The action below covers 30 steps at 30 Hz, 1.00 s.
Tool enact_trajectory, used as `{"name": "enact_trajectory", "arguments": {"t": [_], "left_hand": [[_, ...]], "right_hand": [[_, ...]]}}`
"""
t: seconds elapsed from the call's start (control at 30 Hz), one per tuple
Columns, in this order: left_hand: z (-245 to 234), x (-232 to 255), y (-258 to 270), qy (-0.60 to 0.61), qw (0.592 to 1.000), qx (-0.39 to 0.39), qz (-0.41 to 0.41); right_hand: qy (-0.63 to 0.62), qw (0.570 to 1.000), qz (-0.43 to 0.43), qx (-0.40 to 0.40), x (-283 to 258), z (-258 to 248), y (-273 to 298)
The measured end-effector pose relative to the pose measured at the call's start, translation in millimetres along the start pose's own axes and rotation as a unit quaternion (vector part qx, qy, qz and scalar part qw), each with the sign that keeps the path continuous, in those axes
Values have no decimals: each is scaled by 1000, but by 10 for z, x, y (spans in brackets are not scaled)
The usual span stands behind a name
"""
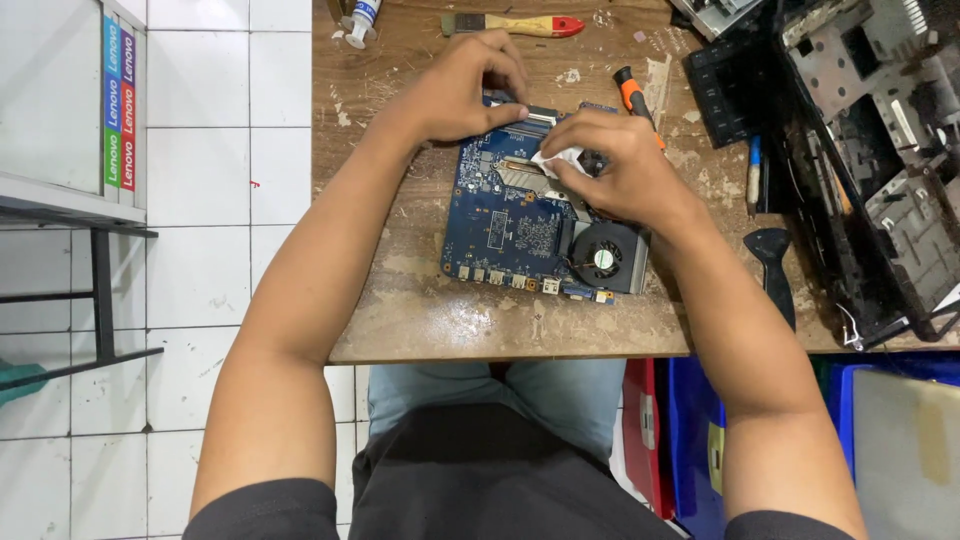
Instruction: The person cleans a blue motherboard on a wooden table using a white cloth and a red-handled brush. They wipe various components and connectors on the board, then use the brush to sweep away debris from the surface.
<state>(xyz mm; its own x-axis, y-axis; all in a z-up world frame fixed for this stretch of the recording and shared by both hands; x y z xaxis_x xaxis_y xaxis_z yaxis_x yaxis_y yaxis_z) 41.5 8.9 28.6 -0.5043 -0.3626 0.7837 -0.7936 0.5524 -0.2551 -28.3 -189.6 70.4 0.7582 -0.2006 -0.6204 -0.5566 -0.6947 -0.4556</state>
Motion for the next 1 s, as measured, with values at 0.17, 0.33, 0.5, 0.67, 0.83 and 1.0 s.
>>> {"name": "enact_trajectory", "arguments": {"t": [0.17,0.33,0.5,0.67,0.83,1.0], "left_hand": [[2,-80,-3,-19,998,-31,-46],[27,-144,3,-29,995,-42,-85],[23,-160,-11,-13,999,-18,-23],[33,-155,-38,-23,999,-25,-30],[44,-193,-56,-24,1000,-12,-13],[68,-223,-63,-21,999,-24,-37]], "right_hand": [[19,997,22,-66,90,43,33],[21,997,21,-69,100,133,25],[40,997,20,-58,97,162,1],[36,997,31,-61,111,235,-31],[53,995,19,-82,39,262,-83],[45,997,21,-57,103,312,-56]]}}
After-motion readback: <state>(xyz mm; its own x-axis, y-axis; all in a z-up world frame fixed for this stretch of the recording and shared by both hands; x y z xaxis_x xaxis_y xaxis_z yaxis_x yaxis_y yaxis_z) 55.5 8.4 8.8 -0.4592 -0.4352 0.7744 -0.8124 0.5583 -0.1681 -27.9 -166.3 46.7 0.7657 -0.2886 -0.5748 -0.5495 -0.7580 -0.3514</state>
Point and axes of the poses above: each hand's wrist, its own y-axis away from the middle knuckle, its own z-axis out of the palm, x = y × z, the point moved 5 cm from there along -y, towards the middle knuckle, and after that the axes turned 3 degrees about x, right-handed, at the moved point
